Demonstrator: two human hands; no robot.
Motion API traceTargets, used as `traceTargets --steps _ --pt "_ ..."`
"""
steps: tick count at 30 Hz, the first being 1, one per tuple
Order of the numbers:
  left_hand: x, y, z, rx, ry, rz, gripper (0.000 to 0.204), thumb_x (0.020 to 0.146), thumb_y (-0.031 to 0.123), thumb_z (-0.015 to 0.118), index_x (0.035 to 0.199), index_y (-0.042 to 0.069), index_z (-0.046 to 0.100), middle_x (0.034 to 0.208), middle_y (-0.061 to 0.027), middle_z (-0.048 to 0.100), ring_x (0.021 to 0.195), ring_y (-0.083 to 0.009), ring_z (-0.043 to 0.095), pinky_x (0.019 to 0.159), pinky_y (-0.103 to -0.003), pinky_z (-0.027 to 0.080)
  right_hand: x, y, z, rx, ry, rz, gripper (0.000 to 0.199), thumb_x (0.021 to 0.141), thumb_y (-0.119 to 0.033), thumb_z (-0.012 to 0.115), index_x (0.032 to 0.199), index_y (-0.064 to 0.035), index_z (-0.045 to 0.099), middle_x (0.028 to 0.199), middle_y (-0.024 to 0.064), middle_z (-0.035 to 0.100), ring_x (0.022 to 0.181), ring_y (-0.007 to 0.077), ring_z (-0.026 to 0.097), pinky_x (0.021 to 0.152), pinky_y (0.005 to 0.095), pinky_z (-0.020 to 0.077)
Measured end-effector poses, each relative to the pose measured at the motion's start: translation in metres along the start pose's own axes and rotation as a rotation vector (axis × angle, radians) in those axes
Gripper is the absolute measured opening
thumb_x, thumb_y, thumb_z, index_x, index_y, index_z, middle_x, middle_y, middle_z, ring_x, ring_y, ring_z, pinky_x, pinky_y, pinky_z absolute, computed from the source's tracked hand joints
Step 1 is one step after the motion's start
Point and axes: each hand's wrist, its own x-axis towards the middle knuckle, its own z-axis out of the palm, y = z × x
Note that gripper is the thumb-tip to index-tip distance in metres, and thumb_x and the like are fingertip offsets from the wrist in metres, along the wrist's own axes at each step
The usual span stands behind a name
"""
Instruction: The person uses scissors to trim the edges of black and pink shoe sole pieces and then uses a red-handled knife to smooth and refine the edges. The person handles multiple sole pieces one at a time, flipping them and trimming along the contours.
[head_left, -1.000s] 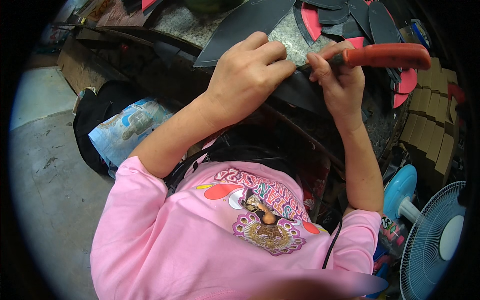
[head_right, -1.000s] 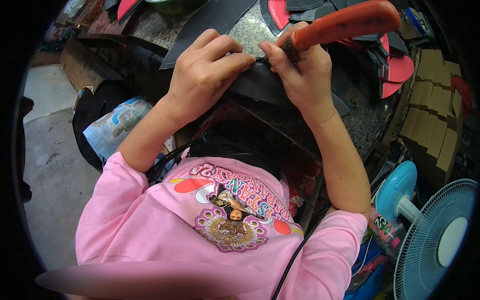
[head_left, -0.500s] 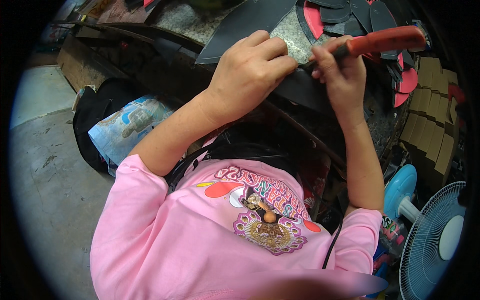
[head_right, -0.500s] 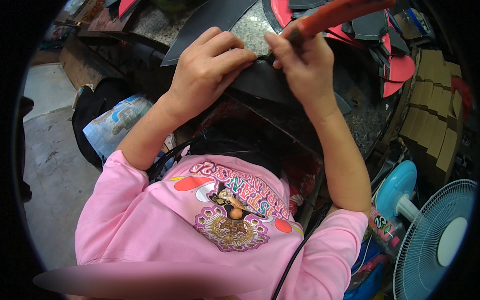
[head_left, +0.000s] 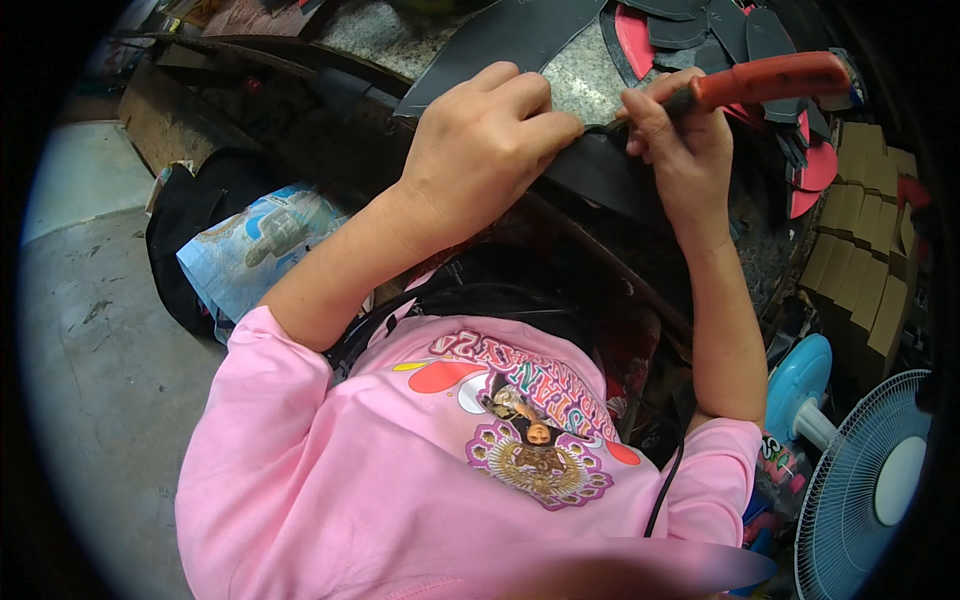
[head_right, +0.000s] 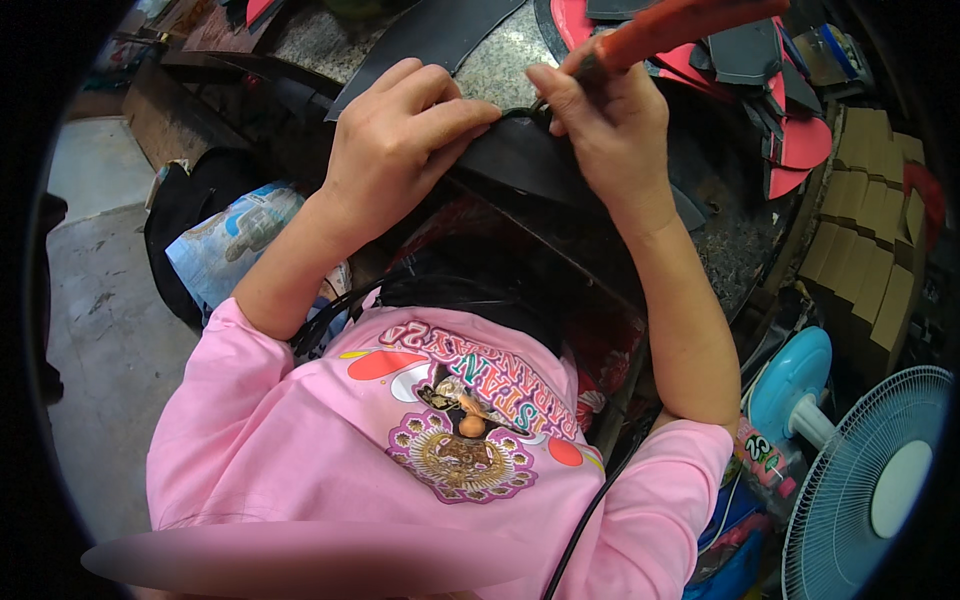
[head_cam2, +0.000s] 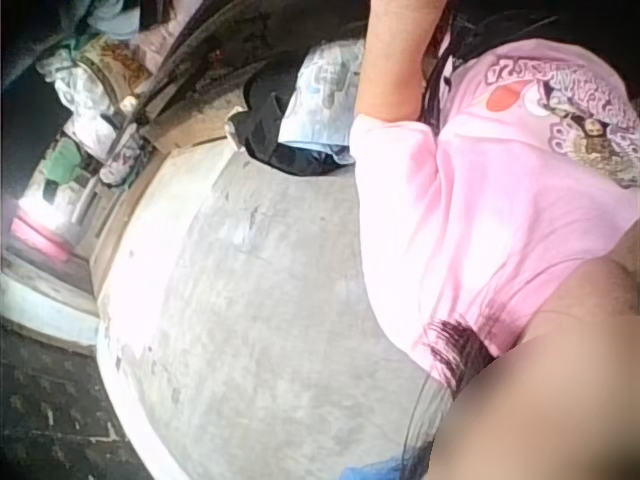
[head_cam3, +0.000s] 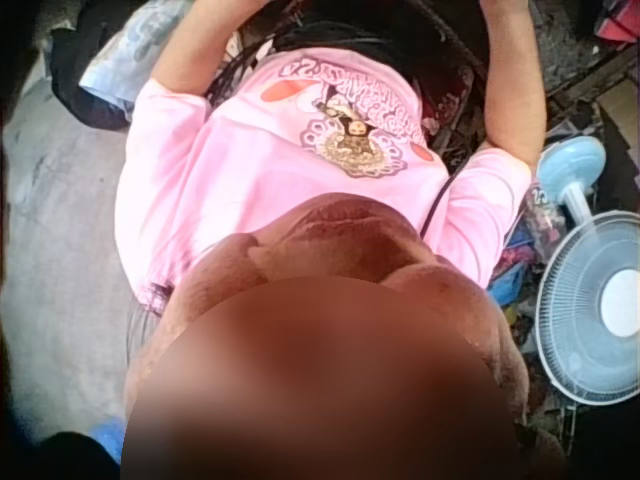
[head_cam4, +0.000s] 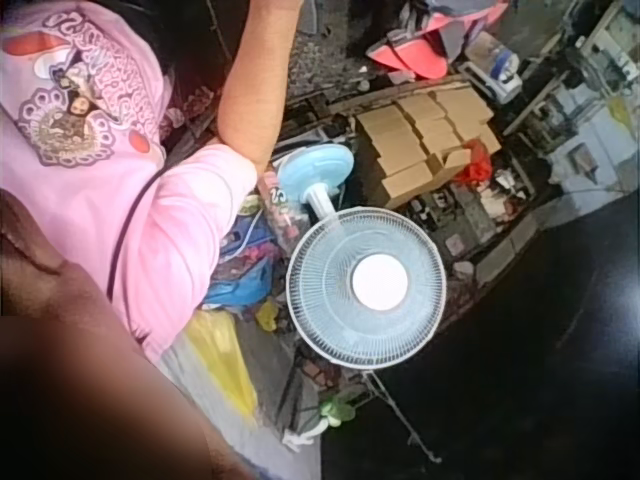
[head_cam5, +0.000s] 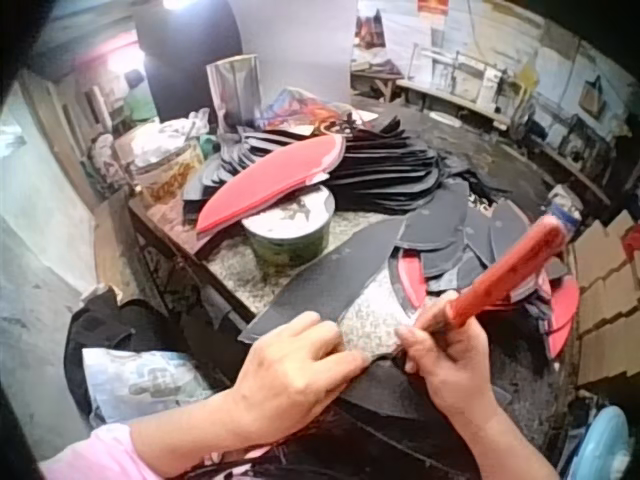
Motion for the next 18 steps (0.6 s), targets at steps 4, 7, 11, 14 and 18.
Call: traceTargets --steps 4,7,11,14,18 --pt "0.0 -0.002 0.003 0.034 0.01 0.043 0.012 0.069 0.01 0.068 0.081 0.013 0.067 0.076 -0.0021 0.053 0.075 -0.0208 0.056 0.061 -0.032 0.049 0.001 0.001 0.002 0.149 0.022 0.056 0.016 0.091 -0.012 0.073 0.093 -0.006 0.058 0.077 -0.0006 0.061 0.061 0.0042 0.054 0.054 0.0179 0.0421" --pt "0.0 -0.003 0.003 0.062 0.018 0.068 0.009 0.069 0.011 0.065 0.078 0.012 0.064 0.075 -0.0021 0.052 0.074 -0.0207 0.056 0.061 -0.032 0.049 0.003 0.006 0.008 0.026 -0.014 -0.111 0.018 0.089 -0.012 0.076 0.092 -0.0053 0.059 0.073 -0.0024 0.058 0.06 0.0035 0.052 0.054 0.0182 0.0416" --pt "0.0 -0.003 0.002 0.069 -0.007 0.076 0.007 0.068 0.011 0.063 0.075 0.012 0.062 0.075 -0.0021 0.052 0.074 -0.0207 0.056 0.061 -0.031 0.049 0.002 0.003 0.007 0.092 0.011 -0.028 0.017 0.091 -0.013 0.074 0.092 -0.0064 0.059 0.072 -0.0025 0.058 0.06 0.0034 0.052 0.054 0.0179 0.0413" --pt "0.0 -0.004 0.003 0.067 0.001 0.08 0.007 0.068 0.011 0.064 0.075 0.012 0.062 0.075 -0.0021 0.052 0.074 -0.0207 0.056 0.061 -0.032 0.049 0.001 -0.001 0.006 0.162 0.069 0.13 0.017 0.091 -0.013 0.074 0.092 -0.0071 0.058 0.073 -0.0024 0.059 0.059 0.0033 0.052 0.054 0.0166 0.041" --pt "-0.001 -0.002 0.003 0.053 0.021 0.035 0.009 0.069 0.012 0.067 0.078 0.013 0.064 0.075 -0.0019 0.053 0.074 -0.0207 0.056 0.062 -0.032 0.049 0.003 0.001 0.01 0.04 -0.014 -0.059 0.019 0.088 -0.01 0.077 0.087 -0.0053 0.058 0.072 -0.0004 0.057 0.06 0.0065 0.052 0.055 0.0202 0.0421"
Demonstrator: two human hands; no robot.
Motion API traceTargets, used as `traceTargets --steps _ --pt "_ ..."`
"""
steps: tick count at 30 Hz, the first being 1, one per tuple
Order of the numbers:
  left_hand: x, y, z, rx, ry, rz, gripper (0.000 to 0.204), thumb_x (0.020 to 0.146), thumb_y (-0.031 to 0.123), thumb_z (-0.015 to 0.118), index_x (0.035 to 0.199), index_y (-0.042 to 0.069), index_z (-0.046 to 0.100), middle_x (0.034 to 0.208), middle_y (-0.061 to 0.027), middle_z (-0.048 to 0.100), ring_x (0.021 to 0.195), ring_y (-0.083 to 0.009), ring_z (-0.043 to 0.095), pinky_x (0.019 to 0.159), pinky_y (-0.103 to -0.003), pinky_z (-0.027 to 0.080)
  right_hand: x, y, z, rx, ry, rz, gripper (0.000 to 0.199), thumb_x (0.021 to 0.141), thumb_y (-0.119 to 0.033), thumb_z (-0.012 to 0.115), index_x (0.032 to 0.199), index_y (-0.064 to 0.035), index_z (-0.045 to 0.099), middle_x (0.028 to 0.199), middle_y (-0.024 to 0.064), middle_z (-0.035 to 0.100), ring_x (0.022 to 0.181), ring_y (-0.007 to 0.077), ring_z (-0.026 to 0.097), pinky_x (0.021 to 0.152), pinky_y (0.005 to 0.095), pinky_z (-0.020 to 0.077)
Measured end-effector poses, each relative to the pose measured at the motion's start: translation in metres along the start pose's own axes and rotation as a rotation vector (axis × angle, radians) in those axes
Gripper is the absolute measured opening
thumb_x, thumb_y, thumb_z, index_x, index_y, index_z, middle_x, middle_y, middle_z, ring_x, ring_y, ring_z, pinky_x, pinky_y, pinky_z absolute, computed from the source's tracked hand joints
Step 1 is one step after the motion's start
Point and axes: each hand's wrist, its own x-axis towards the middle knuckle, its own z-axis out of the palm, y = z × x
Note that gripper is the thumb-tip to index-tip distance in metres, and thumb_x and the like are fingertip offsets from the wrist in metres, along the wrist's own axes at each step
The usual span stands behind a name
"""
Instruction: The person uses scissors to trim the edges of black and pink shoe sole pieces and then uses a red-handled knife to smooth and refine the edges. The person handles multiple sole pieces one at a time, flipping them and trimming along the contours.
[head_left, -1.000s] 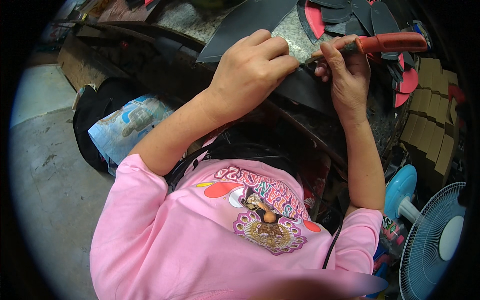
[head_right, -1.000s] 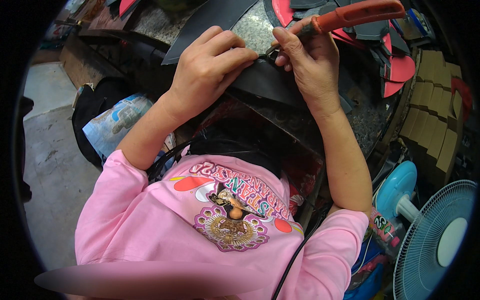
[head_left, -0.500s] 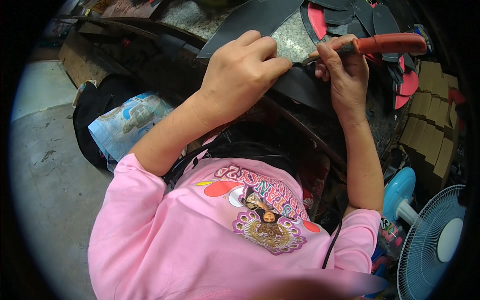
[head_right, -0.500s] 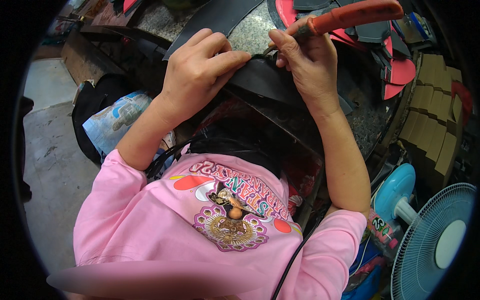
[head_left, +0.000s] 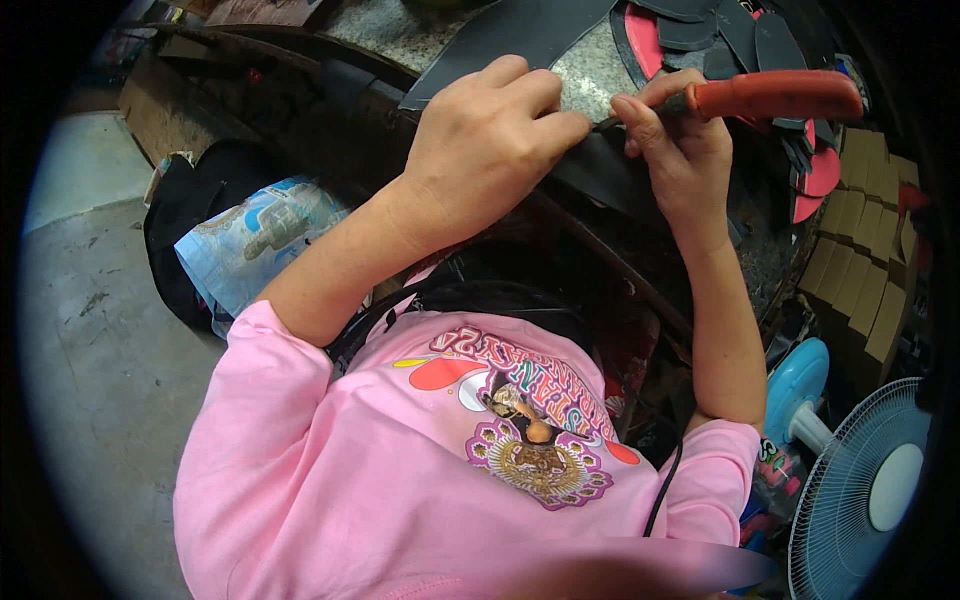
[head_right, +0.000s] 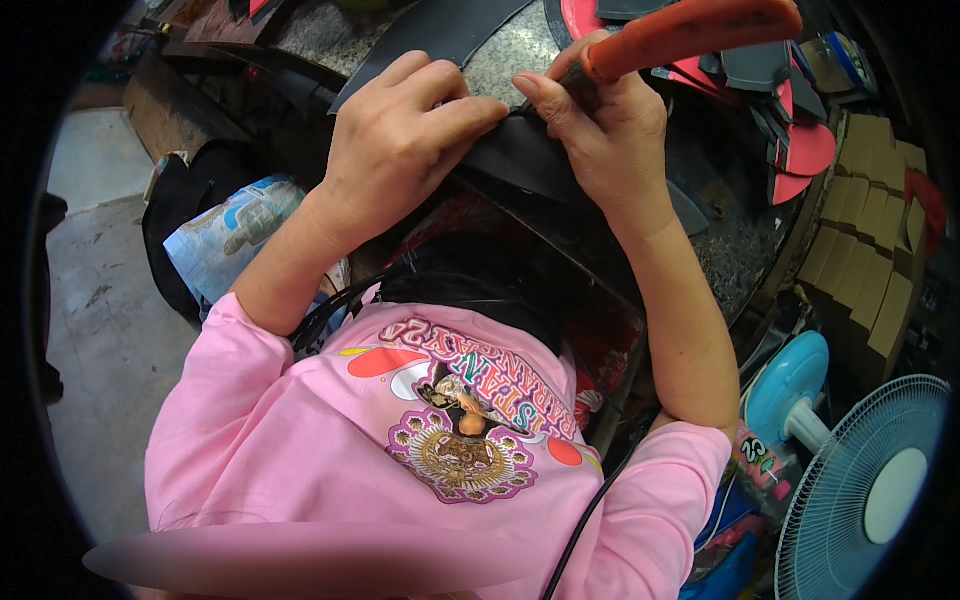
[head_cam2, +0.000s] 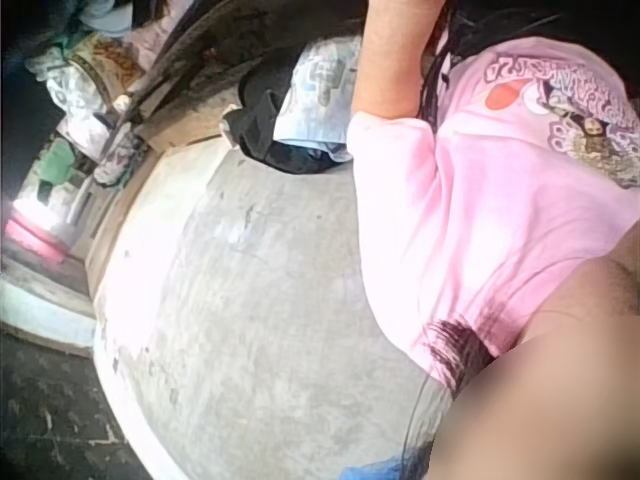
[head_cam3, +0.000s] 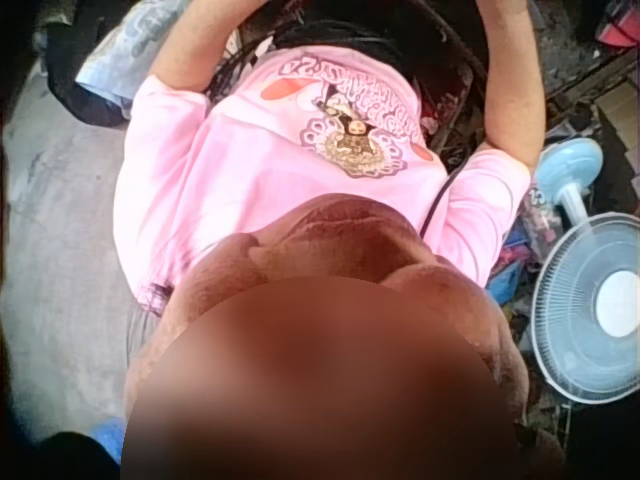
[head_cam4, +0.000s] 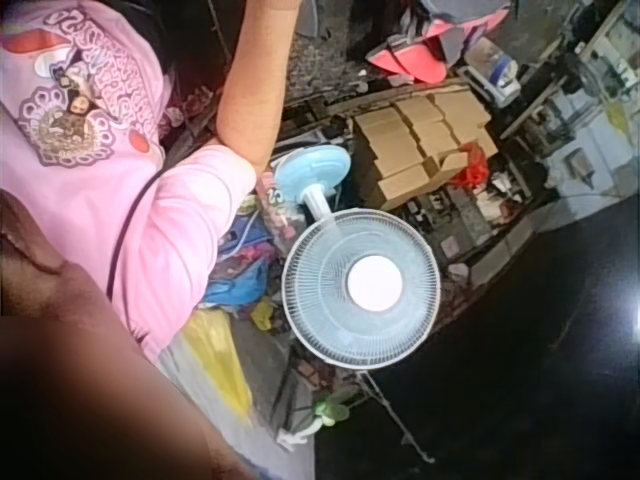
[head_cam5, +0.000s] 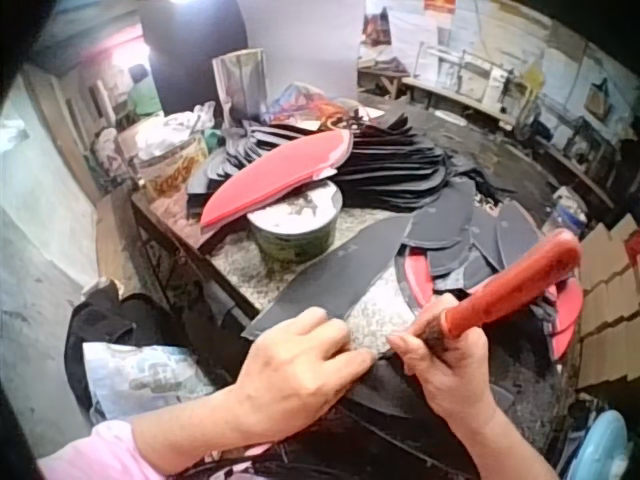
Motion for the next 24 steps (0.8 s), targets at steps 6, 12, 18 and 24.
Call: traceTargets --steps 6,12,18,24 --pt "-0.001 -0.0009 -0.0064 -0.038 -0.027 -0.032 0.009 0.072 0.013 0.072 0.079 0.014 0.067 0.075 -0.0012 0.054 0.073 -0.021 0.056 0.062 -0.032 0.049 0.0033 -0.0025 0.0016 -0.254 -0.037 -0.243 0.02 0.086 -0.007 0.077 0.085 -0.0042 0.057 0.071 0.0004 0.055 0.06 0.0075 0.05 0.055 0.0225 0.0421" --pt "-0.0009 -0.0021 -0.0068 -0.047 -0.041 -0.021 0.008 0.074 0.013 0.072 0.079 0.014 0.067 0.074 -0.0009 0.054 0.074 -0.0209 0.056 0.062 -0.032 0.049 0.0002 -0.0032 0.0025 0.131 0.003 0.094 0.017 0.09 -0.008 0.074 0.092 -0.0064 0.057 0.072 -0.0036 0.055 0.059 0.003 0.049 0.054 0.0176 0.0396" --pt "-0.0012 -0.002 -0.0055 -0.054 -0.029 -0.025 0.009 0.074 0.014 0.073 0.08 0.014 0.067 0.075 -0.0007 0.055 0.074 -0.0209 0.056 0.062 -0.032 0.049 -0.0006 -0.0003 0.005 0.099 -0.013 0.037 0.018 0.089 -0.009 0.075 0.09 -0.0051 0.057 0.072 -0.0038 0.055 0.061 0.0028 0.05 0.054 0.0177 0.0393" --pt "-0.0016 0.0001 -0.007 -0.024 -0.023 -0.054 0.013 0.073 0.016 0.076 0.084 0.014 0.069 0.077 -0.0002 0.056 0.075 -0.0208 0.057 0.063 -0.032 0.05 0.0006 -0.0022 0.0038 -0.096 -0.044 -0.069 0.018 0.088 -0.009 0.076 0.087 -0.0042 0.058 0.069 -0.0015 0.055 0.059 0.0058 0.05 0.055 0.0211 0.0409"
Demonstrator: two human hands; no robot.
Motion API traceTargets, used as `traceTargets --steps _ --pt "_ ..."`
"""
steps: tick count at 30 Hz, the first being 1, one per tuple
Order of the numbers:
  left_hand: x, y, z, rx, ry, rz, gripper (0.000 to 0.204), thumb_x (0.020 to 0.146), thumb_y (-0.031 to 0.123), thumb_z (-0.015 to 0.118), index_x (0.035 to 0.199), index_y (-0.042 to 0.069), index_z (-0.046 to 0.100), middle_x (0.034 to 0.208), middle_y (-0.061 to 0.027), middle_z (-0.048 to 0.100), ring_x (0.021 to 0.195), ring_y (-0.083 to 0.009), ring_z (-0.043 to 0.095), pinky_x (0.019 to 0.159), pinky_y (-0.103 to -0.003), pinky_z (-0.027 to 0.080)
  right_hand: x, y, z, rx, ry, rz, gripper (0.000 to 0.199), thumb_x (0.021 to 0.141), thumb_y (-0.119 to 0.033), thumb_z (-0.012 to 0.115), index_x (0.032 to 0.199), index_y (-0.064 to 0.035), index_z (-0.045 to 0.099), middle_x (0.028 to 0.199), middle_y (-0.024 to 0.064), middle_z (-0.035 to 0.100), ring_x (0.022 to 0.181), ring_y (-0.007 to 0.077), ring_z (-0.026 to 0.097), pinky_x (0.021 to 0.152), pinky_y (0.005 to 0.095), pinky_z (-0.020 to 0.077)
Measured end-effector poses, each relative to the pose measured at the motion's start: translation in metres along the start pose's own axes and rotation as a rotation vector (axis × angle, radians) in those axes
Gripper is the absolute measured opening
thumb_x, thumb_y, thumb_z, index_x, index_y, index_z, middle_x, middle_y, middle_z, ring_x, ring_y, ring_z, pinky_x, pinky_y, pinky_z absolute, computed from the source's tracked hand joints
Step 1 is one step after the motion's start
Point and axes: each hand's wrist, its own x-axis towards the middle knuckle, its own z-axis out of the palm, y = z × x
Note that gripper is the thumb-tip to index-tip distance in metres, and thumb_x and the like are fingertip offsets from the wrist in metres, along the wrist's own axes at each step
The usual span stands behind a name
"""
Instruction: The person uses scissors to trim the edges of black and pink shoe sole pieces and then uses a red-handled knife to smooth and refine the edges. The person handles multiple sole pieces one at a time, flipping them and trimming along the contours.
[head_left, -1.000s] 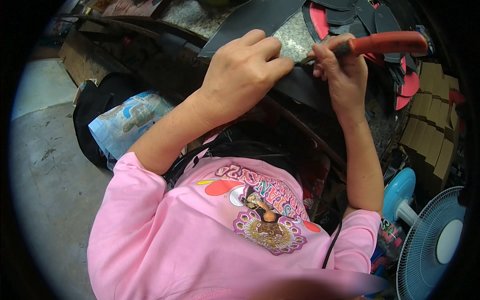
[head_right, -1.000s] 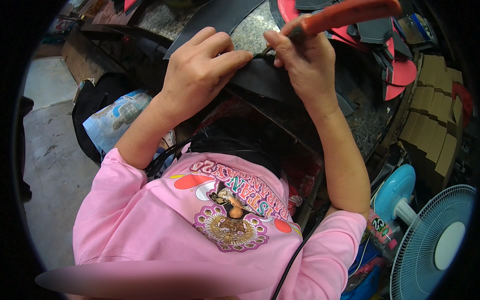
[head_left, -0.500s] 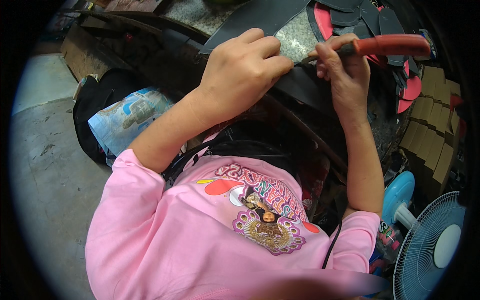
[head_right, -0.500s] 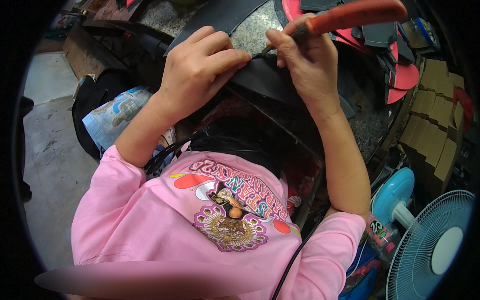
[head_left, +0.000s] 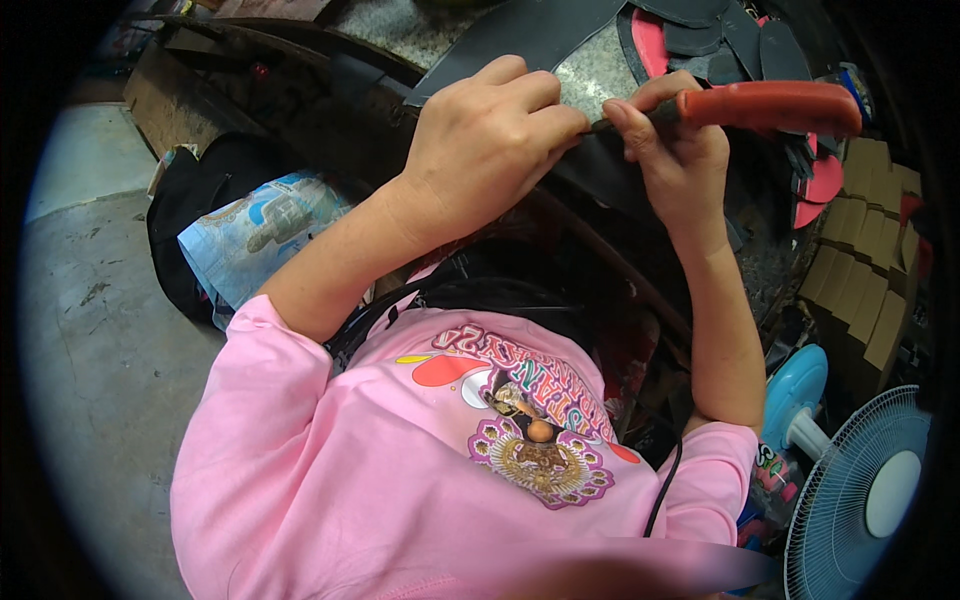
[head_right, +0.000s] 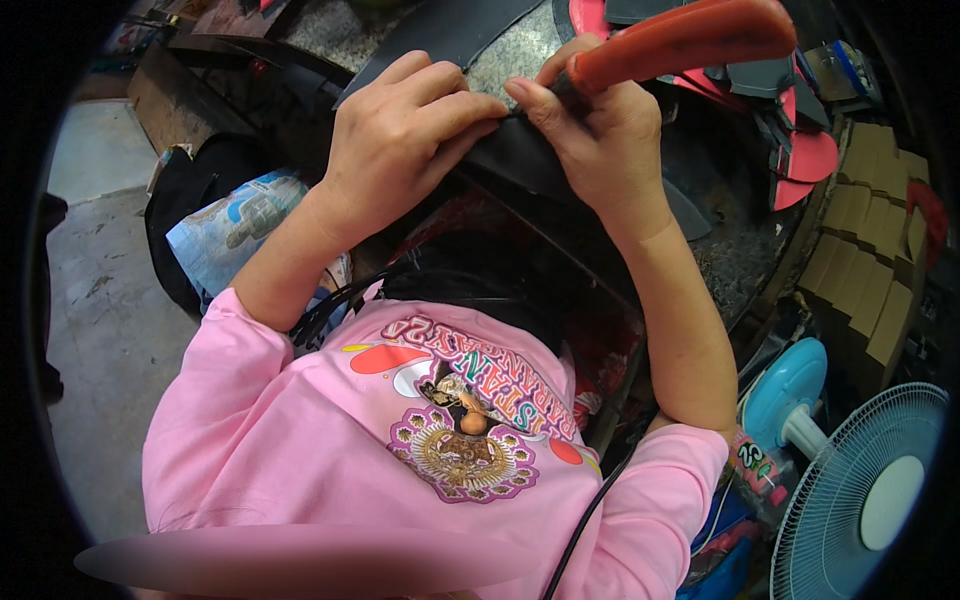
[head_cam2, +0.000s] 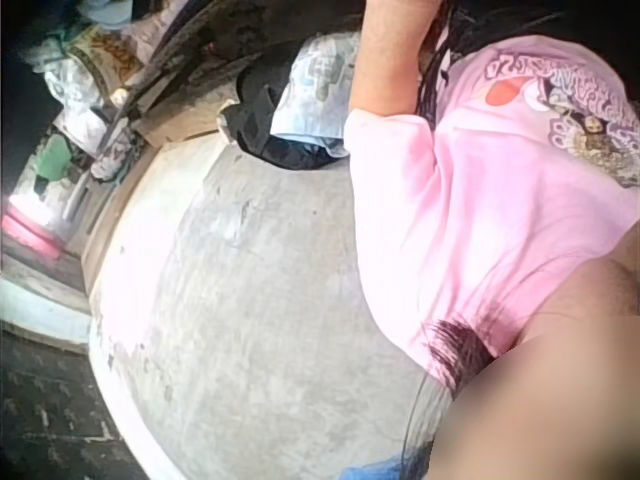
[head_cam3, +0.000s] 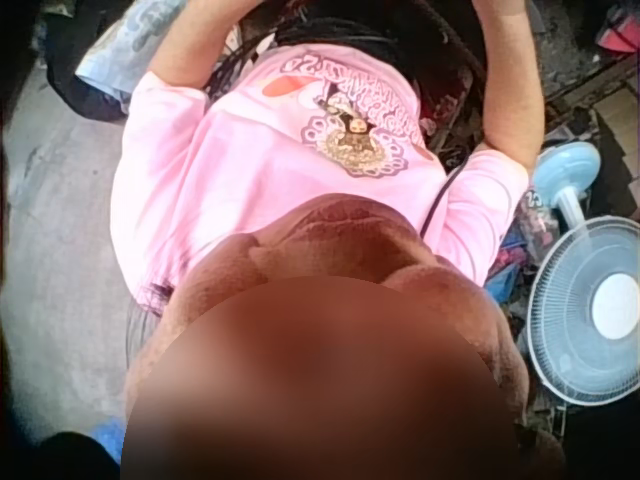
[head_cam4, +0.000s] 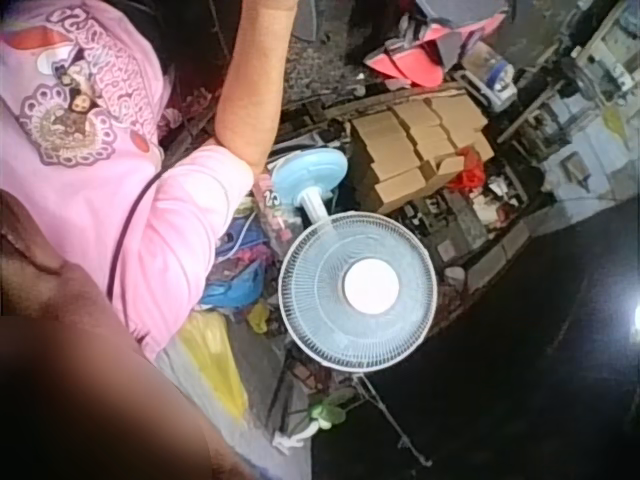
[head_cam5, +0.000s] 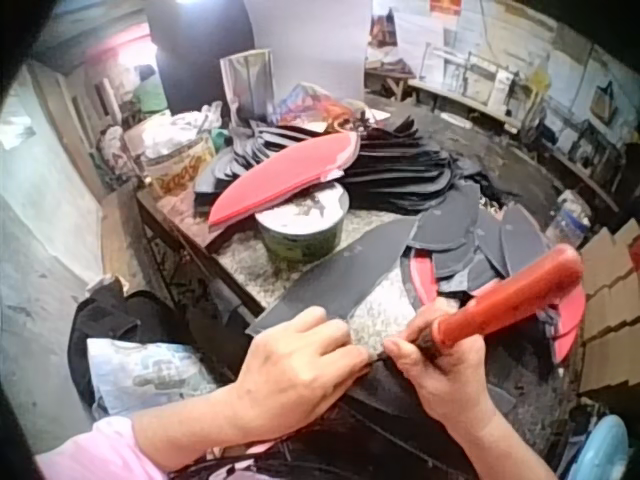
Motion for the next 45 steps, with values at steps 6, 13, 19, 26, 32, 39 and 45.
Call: traceTargets --steps 6,13,19,26,32,39,45 --pt "0.0 0.003 0.001 -0.002 0.004 -0.046 0.016 0.072 0.02 0.078 0.084 0.015 0.069 0.079 0.0008 0.057 0.077 -0.0194 0.058 0.063 -0.032 0.051 -0.004 0.0 -0.008 -0.155 0.107 -0.007 0.019 0.088 -0.01 0.075 0.086 -0.0031 0.058 0.068 0.0007 0.056 0.059 0.0074 0.05 0.056 0.0229 0.0415" --pt "-0.001 -0.001 0.004 0.023 0.003 0.104 0.011 0.07 0.014 0.069 0.081 0.015 0.066 0.078 0.0006 0.055 0.073 -0.0178 0.058 0.056 -0.031 0.05 -0.004 -0.003 -0.013 0.219 0.147 0.227 0.017 0.09 -0.009 0.074 0.087 -0.0041 0.057 0.071 -0.0028 0.055 0.06 0.0036 0.048 0.055 0.0195 0.0388" --pt "-0.002 0.0 0.002 0.016 -0.083 0.09 0.019 0.074 0.011 0.076 0.092 0.011 0.071 0.081 -0.0028 0.058 0.074 -0.0204 0.06 0.06 -0.032 0.05 -0.003 0.003 -0.008 -0.082 0.024 -0.031 0.017 0.09 -0.01 0.075 0.091 -0.0055 0.058 0.071 -0.0038 0.054 0.061 0.0031 0.049 0.055 0.0183 0.0398" --pt "-0.001 0.001 0.001 -0.021 -0.082 0.075 0.018 0.074 0.01 0.076 0.092 0.01 0.07 0.083 -0.0034 0.058 0.074 -0.0216 0.06 0.061 -0.033 0.051 -0.002 0.001 -0.005 0.042 0.019 0.048 0.014 0.091 -0.01 0.073 0.091 -0.0071 0.06 0.074 -0.0027 0.058 0.06 0.0031 0.051 0.053 0.0179 0.0401" --pt "-0.001 0.002 0.001 -0.039 -0.064 0.064 0.017 0.076 0.011 0.076 0.092 0.01 0.07 0.082 -0.0039 0.059 0.075 -0.0219 0.061 0.062 -0.034 0.051 -0.003 -0.004 -0.007 0.313 0.091 0.257 0.019 0.088 -0.009 0.076 0.088 -0.0029 0.058 0.073 -0.0021 0.053 0.061 0.0059 0.047 0.058 0.0212 0.0405" --pt "-0.005 0.002 -0.003 -0.132 -0.018 -0.022 0.015 0.08 0.011 0.076 0.093 0.007 0.07 0.083 -0.0062 0.06 0.075 -0.0251 0.062 0.065 -0.034 0.051 -0.003 0.0 -0.003 -0.028 0.006 -0.004 0.017 0.088 -0.007 0.075 0.089 -0.0034 0.058 0.074 -0.0018 0.054 0.066 0.0056 0.049 0.061 0.0206 0.0417" --pt "-0.004 0.006 -0.001 -0.127 -0.019 -0.039 0.016 0.079 0.013 0.073 0.094 0.011 0.068 0.083 -0.0046 0.059 0.077 -0.0236 0.062 0.066 -0.035 0.052 0.001 -0.003 -0.027 0.255 0.073 0.275 0.015 0.093 -0.013 0.071 0.101 -0.0067 0.059 0.079 -0.0029 0.059 0.068 0.0043 0.054 0.058 0.0194 0.0404"
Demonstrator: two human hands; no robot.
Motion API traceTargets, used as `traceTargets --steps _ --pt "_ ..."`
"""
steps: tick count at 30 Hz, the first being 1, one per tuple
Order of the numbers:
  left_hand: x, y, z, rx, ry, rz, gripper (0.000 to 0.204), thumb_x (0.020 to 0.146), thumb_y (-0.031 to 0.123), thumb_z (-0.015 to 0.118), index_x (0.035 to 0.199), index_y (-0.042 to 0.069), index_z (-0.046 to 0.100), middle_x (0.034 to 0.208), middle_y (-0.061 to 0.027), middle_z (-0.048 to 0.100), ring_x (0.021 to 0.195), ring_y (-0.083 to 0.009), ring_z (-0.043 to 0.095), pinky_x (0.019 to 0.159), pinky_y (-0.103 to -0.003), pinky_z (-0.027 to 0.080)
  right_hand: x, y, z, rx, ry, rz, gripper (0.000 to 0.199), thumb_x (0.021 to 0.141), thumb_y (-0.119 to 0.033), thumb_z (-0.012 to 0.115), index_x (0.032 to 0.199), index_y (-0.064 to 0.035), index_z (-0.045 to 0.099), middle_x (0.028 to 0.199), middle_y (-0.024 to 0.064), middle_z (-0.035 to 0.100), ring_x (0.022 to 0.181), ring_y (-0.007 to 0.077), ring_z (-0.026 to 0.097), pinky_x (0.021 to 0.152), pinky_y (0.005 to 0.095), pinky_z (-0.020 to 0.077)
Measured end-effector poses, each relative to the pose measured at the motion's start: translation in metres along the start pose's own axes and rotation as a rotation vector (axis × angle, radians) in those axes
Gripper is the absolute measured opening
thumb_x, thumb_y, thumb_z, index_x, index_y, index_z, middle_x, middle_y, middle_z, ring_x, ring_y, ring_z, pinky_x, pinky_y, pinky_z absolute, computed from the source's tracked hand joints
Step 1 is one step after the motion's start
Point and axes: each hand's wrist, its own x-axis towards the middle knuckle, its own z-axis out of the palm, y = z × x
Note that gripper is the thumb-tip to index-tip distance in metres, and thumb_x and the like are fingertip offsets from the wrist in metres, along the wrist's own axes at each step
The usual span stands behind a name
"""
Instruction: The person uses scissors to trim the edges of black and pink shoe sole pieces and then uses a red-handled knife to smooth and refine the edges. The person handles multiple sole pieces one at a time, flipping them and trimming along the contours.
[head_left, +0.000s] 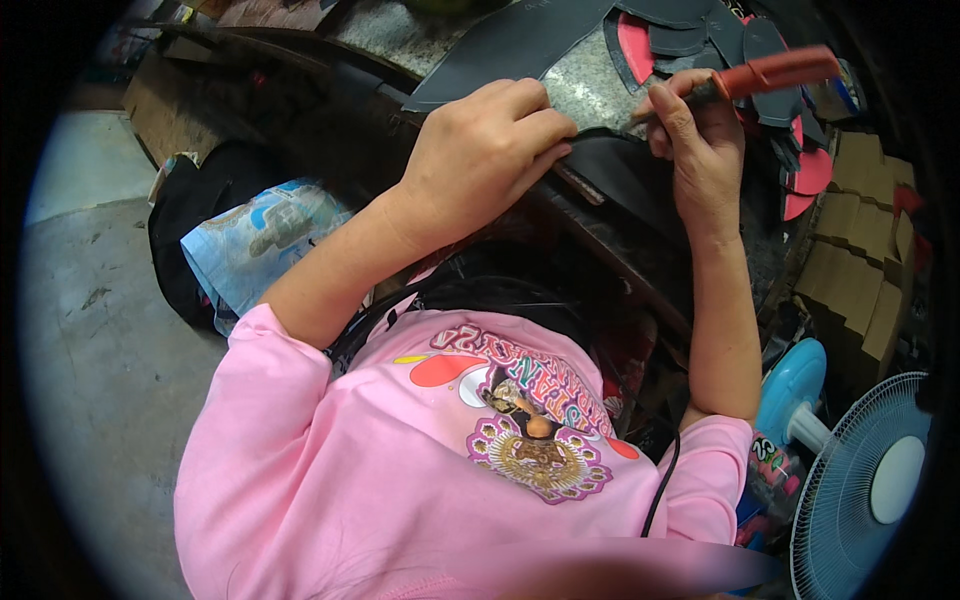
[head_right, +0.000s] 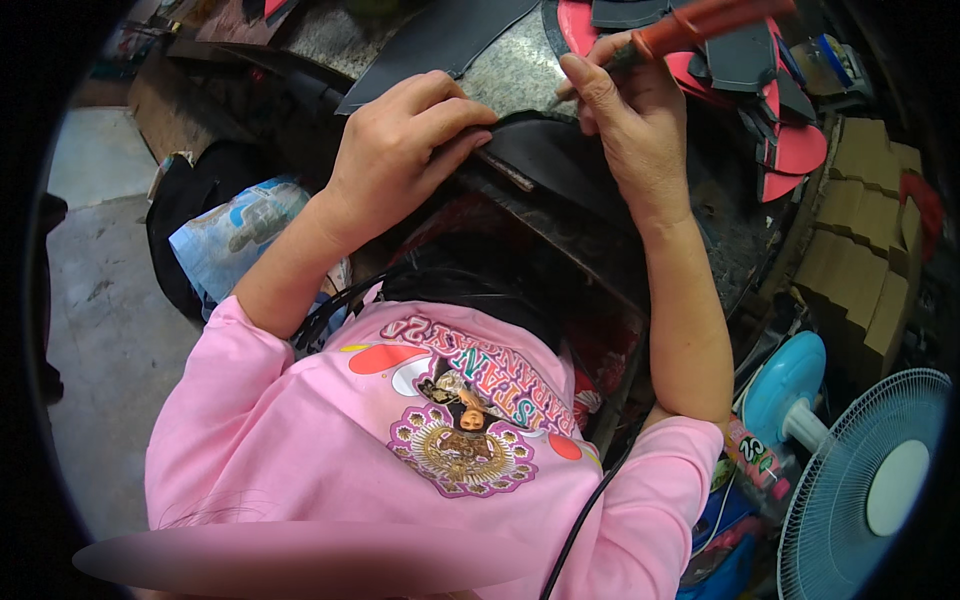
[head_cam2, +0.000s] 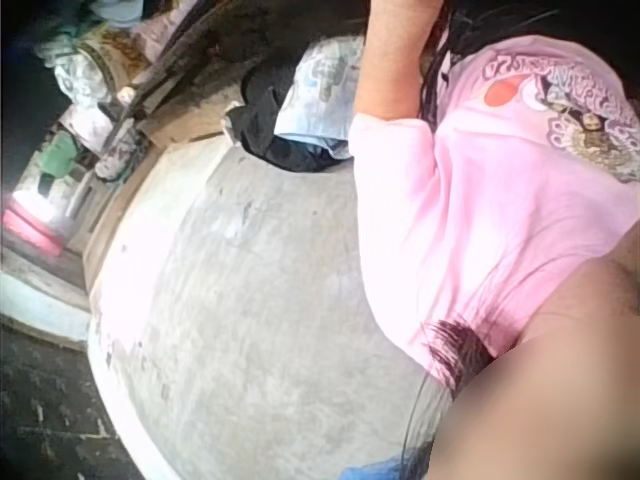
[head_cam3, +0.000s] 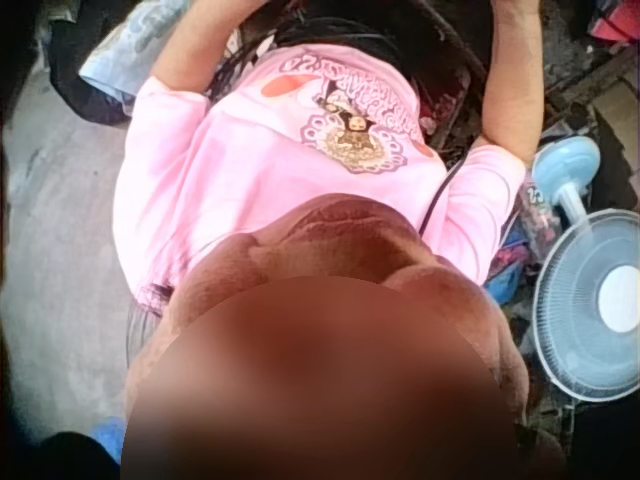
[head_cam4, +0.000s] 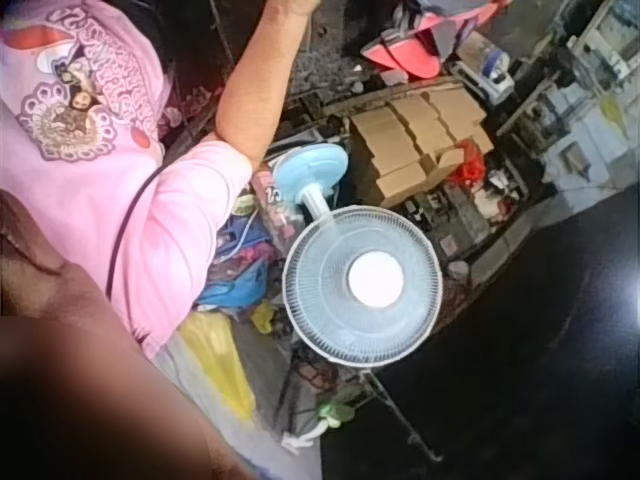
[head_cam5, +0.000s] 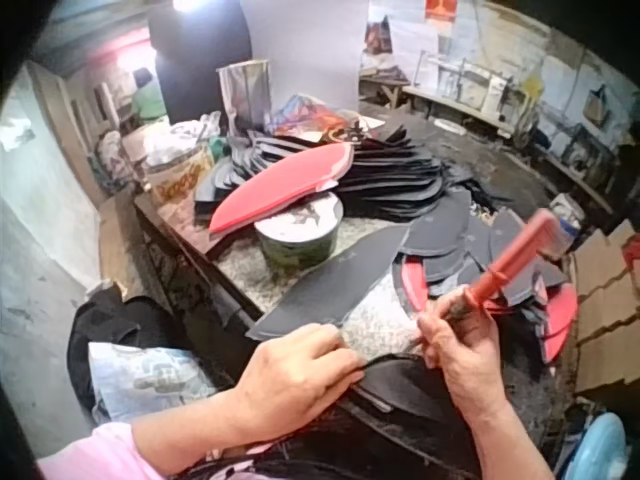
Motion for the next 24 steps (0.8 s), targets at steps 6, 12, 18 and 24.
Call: traceTargets --steps 6,12,18,24 --pt "0.006 0.007 -0.004 0.114 -0.104 0.022 0.025 0.075 0.011 0.071 0.1 0.016 0.069 0.085 -0.003 0.057 0.08 -0.0221 0.062 0.066 -0.034 0.053 0.008 -0.02 -0.044 -0.85 0.007 0.033 0.027 0.087 -0.022 0.074 0.103 -0.0037 0.064 0.071 0.0043 0.06 0.066 0.0119 0.059 0.062 0.0282 0.0468" --pt "0.024 0.017 -0.005 0.188 -0.237 -0.002 0.028 0.08 0.018 0.073 0.108 0.014 0.069 0.093 -0.0054 0.057 0.088 -0.0247 0.059 0.069 -0.036 0.051 -0.006 -0.039 -0.05 -1.318 -0.024 0.194 0.031 0.084 -0.033 0.074 0.105 -0.0108 0.066 0.096 0.0139 0.071 0.088 0.0345 0.068 0.075 0.0425 0.0515" --pt "0.046 0.009 0.014 0.208 -0.148 -0.01 0.027 0.08 0.025 0.075 0.103 0.011 0.069 0.096 -0.0066 0.059 0.09 -0.0268 0.056 0.074 -0.037 0.05 -0.01 -0.074 -0.055 -1.191 0.049 -0.13 0.025 0.086 -0.025 0.074 0.101 -0.0058 0.068 0.083 0.0056 0.07 0.074 0.0191 0.067 0.071 0.0341 0.0523" --pt "0.048 0.005 0.031 0.093 -0.016 -0.046 0.02 0.076 0.016 0.076 0.091 0.008 0.066 0.094 -0.0069 0.06 0.088 -0.0275 0.057 0.073 -0.038 0.048 0.094 -0.084 -0.201 -1.14 0.569 -0.2 0.036 0.086 -0.043 0.071 0.104 -0.0116 0.071 0.088 0.0113 0.072 0.088 0.0255 0.07 0.076 0.0374 0.052"
